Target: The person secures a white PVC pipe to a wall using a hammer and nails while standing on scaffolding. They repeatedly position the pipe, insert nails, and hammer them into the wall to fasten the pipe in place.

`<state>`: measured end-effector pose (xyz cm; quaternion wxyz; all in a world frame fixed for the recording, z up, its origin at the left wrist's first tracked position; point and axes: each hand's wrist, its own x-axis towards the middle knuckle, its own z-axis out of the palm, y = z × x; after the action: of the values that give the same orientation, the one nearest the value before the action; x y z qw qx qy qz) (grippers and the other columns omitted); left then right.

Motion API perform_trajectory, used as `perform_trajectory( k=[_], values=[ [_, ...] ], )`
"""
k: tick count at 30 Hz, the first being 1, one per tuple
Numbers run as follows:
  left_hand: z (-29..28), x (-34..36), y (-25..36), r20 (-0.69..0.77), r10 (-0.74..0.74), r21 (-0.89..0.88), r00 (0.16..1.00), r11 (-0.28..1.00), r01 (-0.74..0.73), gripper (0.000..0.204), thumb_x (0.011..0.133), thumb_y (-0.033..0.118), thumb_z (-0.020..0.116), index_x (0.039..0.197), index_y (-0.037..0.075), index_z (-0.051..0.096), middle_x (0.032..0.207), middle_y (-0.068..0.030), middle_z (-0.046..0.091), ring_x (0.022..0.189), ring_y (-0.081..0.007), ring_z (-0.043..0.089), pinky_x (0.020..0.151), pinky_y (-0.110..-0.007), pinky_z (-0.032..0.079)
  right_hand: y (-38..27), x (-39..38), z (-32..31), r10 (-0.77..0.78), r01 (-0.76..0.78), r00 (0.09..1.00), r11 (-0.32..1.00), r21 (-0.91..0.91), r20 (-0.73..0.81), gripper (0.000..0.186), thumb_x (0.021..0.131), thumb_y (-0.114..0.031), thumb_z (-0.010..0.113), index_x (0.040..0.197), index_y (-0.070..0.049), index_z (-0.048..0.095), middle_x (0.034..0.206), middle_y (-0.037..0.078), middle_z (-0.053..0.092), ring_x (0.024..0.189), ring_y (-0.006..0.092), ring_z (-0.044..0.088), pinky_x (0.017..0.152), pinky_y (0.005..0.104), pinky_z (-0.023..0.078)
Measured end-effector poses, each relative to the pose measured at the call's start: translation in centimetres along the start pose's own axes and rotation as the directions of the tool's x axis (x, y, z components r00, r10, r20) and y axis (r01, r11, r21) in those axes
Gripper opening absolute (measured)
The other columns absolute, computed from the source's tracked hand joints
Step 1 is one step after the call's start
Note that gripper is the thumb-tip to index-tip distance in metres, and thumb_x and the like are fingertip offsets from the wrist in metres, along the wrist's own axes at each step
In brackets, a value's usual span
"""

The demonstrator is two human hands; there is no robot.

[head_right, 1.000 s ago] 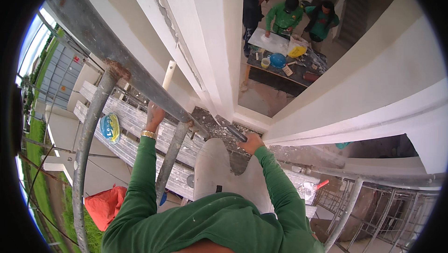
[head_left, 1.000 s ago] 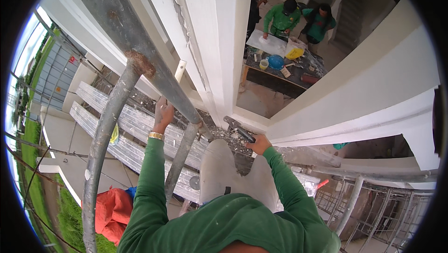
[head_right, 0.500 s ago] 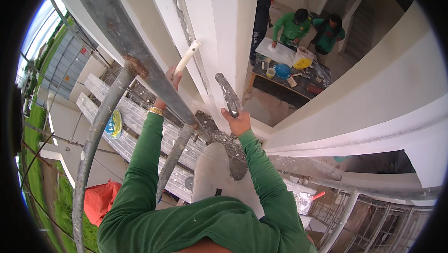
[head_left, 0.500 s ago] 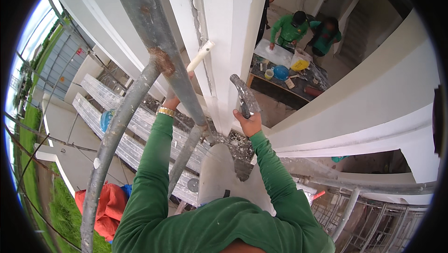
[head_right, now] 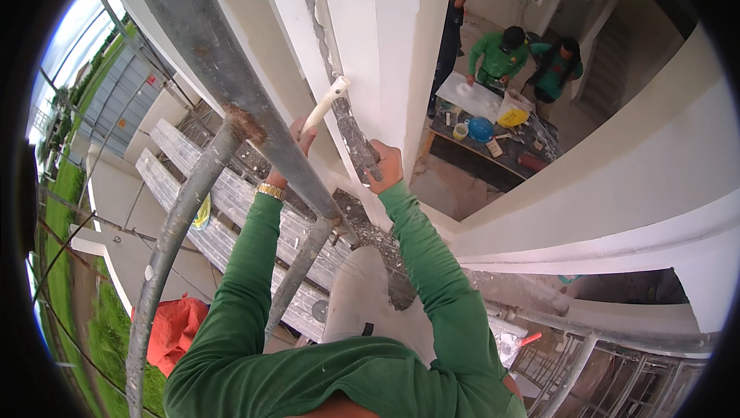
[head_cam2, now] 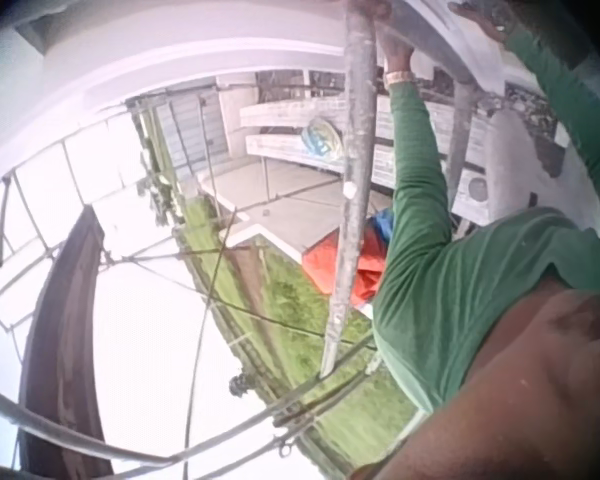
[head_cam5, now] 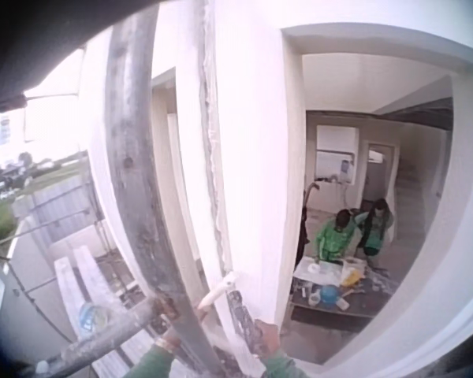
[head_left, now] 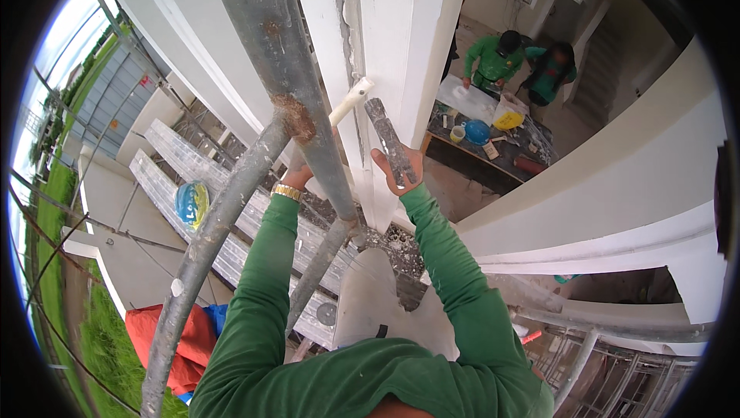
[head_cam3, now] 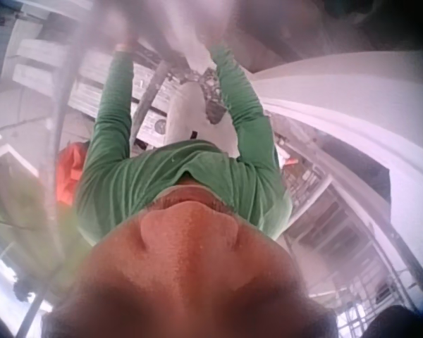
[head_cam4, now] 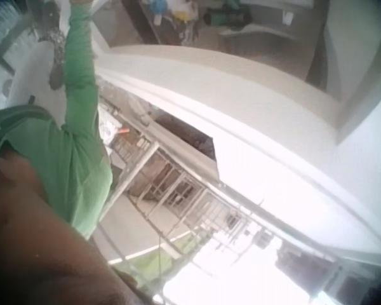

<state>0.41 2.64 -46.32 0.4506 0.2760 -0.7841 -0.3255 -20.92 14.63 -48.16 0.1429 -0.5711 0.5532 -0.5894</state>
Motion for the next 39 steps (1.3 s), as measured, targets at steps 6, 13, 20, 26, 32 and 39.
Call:
perform_trajectory(
  k=[6,13,20,26,32,39],
  values=[
    [-0.1,-0.2,-4.5,-0.025,0.014,0.114,1.0,0.993,-0.011,0.043,0.101,0.038,0.056,0.12,0.0,0.058,0.086,-0.0078,0.053,0.08,-0.0172,0.049,0.072,-0.035,0.043,-1.5,1.0,-0.3,0.243,-0.233,0.964,0.967,-0.102,0.106,0.026,0.08,-0.024,0.073,0.081,0.0,0.063,0.063,0.018,0.06,0.057,0.0361,0.06,0.057,0.0391,0.047],
    [-0.5,-0.5,-4.8,0.031,-0.027,0.047,0.999,0.999,0.026,0.046,0.101,0.041,0.056,0.119,-0.002,0.058,0.093,-0.0125,0.058,0.088,-0.0219,0.054,0.079,-0.038,0.044,-1.4,0.8,2.1,0.255,-0.254,0.966,0.916,-0.311,-0.037,0.027,0.082,-0.024,0.078,0.087,0.001,0.069,0.066,0.015,0.065,0.057,0.0181,0.061,0.057,0.0349,0.049],
    [-1.0,0.0,-5.9,0.07,-0.023,0.26,0.997,0.966,0.004,0.048,0.101,0.043,0.056,0.118,-0.002,0.057,0.095,-0.0123,0.058,0.092,-0.0239,0.055,0.083,-0.039,0.044,2.4,0.9,1.9,0.225,-0.228,0.974,0.957,-0.179,-0.033,0.034,0.083,-0.027,0.077,0.099,0.003,0.071,0.07,0.013,0.068,0.062,0.0149,0.062,0.062,0.0352,0.051],
    [-1.9,0.1,-6.9,0.028,0.171,0.332,0.985,0.928,-0.17,0.049,0.102,0.041,0.055,0.125,-0.001,0.056,0.097,-0.0095,0.057,0.095,-0.0213,0.053,0.085,-0.037,0.044,-0.6,-0.6,1.6,0.218,-0.218,0.976,0.976,0.017,-0.005,0.028,0.082,-0.026,0.077,0.086,0.001,0.069,0.065,0.013,0.066,0.057,0.0223,0.062,0.059,0.0368,0.05],
    [-2.4,4.8,-4.9,-0.039,0.05,0.137,0.998,0.99,-0.044,0.048,0.103,0.039,0.053,0.131,-0.001,0.054,0.102,-0.0072,0.058,0.097,-0.0187,0.053,0.09,-0.034,0.043,-3.1,1.1,0.6,-0.009,0.01,0.998,1.0,0.012,-0.064,0.028,0.086,-0.023,0.077,0.08,0.001,0.064,0.058,0.009,0.058,0.05,0.0171,0.05,0.052,0.0357,0.042],
    [-2.0,9.3,2.8,-0.041,-0.307,-0.024,0.951,0.952,0.306,0.051,0.102,0.039,0.055,0.135,0.0,0.054,0.114,-0.0094,0.063,0.106,-0.0179,0.054,0.095,-0.034,0.043,-6.0,4.4,0.0,0.013,-0.006,0.996,0.997,0.075,-0.09,0.03,0.086,-0.025,0.077,0.079,0.001,0.063,0.056,0.009,0.056,0.049,0.0219,0.051,0.052,0.0351,0.043]
  ],
)
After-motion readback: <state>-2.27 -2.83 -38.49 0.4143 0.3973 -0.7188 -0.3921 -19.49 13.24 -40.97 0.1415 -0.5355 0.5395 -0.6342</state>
